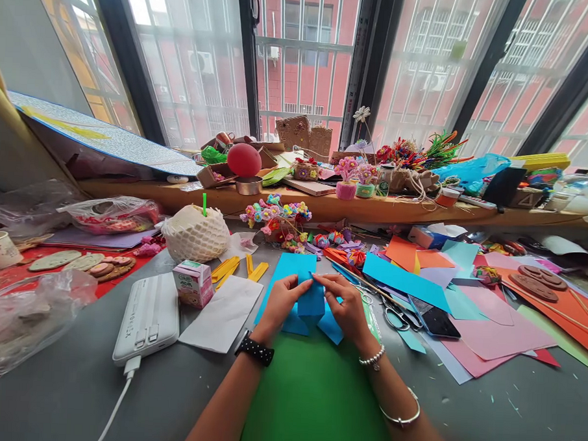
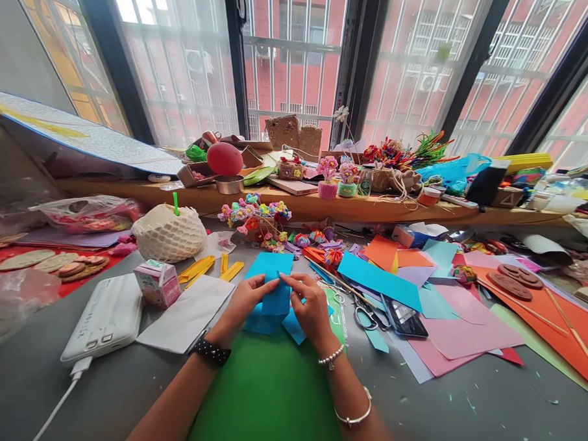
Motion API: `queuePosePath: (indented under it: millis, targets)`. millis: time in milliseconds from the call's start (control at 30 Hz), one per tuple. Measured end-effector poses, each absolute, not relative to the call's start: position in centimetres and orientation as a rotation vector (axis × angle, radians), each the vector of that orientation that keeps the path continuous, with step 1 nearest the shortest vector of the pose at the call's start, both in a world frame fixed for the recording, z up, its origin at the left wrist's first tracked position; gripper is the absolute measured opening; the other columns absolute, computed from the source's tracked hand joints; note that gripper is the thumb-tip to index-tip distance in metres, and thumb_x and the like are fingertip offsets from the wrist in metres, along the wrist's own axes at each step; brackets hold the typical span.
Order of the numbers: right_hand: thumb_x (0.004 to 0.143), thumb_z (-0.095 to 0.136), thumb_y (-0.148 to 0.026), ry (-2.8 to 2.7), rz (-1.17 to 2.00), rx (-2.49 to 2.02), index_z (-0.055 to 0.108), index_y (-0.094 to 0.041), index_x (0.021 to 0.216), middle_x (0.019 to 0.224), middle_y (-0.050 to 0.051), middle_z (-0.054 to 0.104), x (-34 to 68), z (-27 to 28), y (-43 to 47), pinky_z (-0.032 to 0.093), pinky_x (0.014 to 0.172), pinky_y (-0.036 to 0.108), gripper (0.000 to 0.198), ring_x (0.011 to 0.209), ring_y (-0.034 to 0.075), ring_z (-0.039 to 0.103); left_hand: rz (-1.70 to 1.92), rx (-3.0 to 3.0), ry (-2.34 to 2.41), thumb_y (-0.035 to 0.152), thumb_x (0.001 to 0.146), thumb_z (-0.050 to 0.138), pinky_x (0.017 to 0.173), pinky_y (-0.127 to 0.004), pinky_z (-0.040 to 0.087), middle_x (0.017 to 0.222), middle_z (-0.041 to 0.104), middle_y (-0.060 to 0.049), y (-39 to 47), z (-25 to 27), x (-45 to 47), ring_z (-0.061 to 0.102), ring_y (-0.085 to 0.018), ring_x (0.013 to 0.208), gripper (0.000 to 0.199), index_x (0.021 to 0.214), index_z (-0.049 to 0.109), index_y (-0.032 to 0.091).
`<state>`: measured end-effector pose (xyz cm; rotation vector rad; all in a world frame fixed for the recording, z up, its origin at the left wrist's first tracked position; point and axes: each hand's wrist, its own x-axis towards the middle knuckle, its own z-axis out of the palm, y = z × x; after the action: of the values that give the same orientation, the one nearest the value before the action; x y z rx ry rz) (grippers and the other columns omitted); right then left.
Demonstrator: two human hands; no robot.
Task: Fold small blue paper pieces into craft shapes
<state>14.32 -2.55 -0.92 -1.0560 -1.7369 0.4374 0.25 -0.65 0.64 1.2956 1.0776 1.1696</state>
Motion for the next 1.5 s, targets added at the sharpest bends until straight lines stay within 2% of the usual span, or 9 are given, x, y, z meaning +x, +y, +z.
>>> queuePosePath:
  millis: [67,167,267,400,800,1033,1267,1333,1500]
  targets:
    - [0.072,0.041,-0.009,-1.666,0.519,-1.033,0.060,-0.026,0.098,0.096,0.003,0.057,14.36,-0.81,-2.52,0.047,0.063,0.024,0.037,0.076,0.014,0.055,1.159,1.303,1.075,0.037,0.055,0.064,0.043,-0.017,0.027,0.048,0.038,0.006,-0.69,0.75,0.28,0.033,-0.005,0.046,0.033,0.049,0.043,0.013]
    - [0.074,0.044,-0.019,-1.510,0.681,-1.044,0.062,-0.021,0.094,0.091,0.005,0.059,14.46,-0.53,-2.48,0.047,0.055,0.024,0.027,0.069,0.014,0.054,1.084,1.321,1.015,0.038,0.057,0.063,0.050,-0.020,0.035,0.058,0.051,0.002,-0.63,0.72,0.29,0.044,-0.009,0.054,0.028,0.062,0.054,0.011]
    - [0.071,0.051,-0.032,-1.377,0.845,-1.077,0.065,-0.015,0.079,0.075,0.005,0.061,14.60,-0.34,-2.30,0.045,0.049,0.023,0.023,0.058,0.013,0.052,1.007,1.386,0.985,0.038,0.058,0.062,0.055,-0.022,0.038,0.065,0.057,-0.001,-0.54,0.54,0.32,0.049,-0.012,0.060,0.031,0.072,0.059,0.010]
    - [0.065,0.057,-0.035,-1.311,0.997,-1.099,0.065,-0.014,0.066,0.062,0.002,0.058,14.85,-0.46,-1.95,0.042,0.049,0.022,0.023,0.055,0.011,0.049,0.923,1.472,0.998,0.039,0.058,0.062,0.056,-0.023,0.038,0.069,0.060,-0.003,-0.57,0.44,0.36,0.050,-0.014,0.063,0.034,0.074,0.062,0.009]
    - [0.060,0.062,-0.035,-1.249,1.098,-1.127,0.063,-0.014,0.062,0.057,0.000,0.055,14.79,-0.38,-1.91,0.038,0.051,0.022,0.022,0.054,0.010,0.045,0.890,1.511,0.999,0.041,0.057,0.062,0.057,-0.023,0.039,0.071,0.062,-0.004,-0.78,0.60,0.34,0.052,-0.015,0.064,0.036,0.076,0.063,0.010]
    - [0.061,0.061,-0.036,-1.266,1.108,-1.114,0.061,-0.014,0.062,0.057,0.000,0.054,14.85,-0.66,-1.92,0.036,0.052,0.021,0.022,0.053,0.010,0.044,0.858,1.505,1.013,0.042,0.056,0.062,0.052,-0.022,0.036,0.065,0.058,-0.002,-0.67,0.49,0.37,0.048,-0.013,0.059,0.036,0.072,0.061,0.009]
    - [0.064,0.057,-0.036,-1.391,0.992,-1.122,0.053,-0.015,0.057,0.053,-0.003,0.047,15.01,-0.63,-1.86,0.034,0.050,0.021,0.023,0.052,0.010,0.042,0.787,1.551,1.060,0.045,0.055,0.061,0.043,-0.019,0.021,0.048,0.035,0.006,-0.82,0.95,0.17,0.030,-0.006,0.047,0.037,0.048,0.044,0.013]
    - [0.067,0.054,-0.037,-1.477,0.957,-1.111,0.050,-0.015,0.057,0.054,-0.003,0.046,15.10,-0.49,-1.89,0.033,0.050,0.021,0.023,0.052,0.010,0.042,0.744,1.551,1.047,0.044,0.055,0.061,0.043,-0.018,0.021,0.048,0.032,0.006,-0.88,1.13,0.06,0.028,-0.005,0.047,0.037,0.048,0.041,0.013]
    - [0.074,0.045,-0.034,-1.656,0.838,-1.116,0.046,-0.017,0.058,0.054,-0.002,0.044,15.15,-0.36,-1.90,0.032,0.050,0.021,0.023,0.052,0.010,0.040,0.680,1.568,1.002,0.045,0.057,0.059,0.043,-0.018,0.023,0.051,0.036,0.005,-0.89,1.25,-0.15,0.031,-0.006,0.048,0.034,0.055,0.047,0.013]
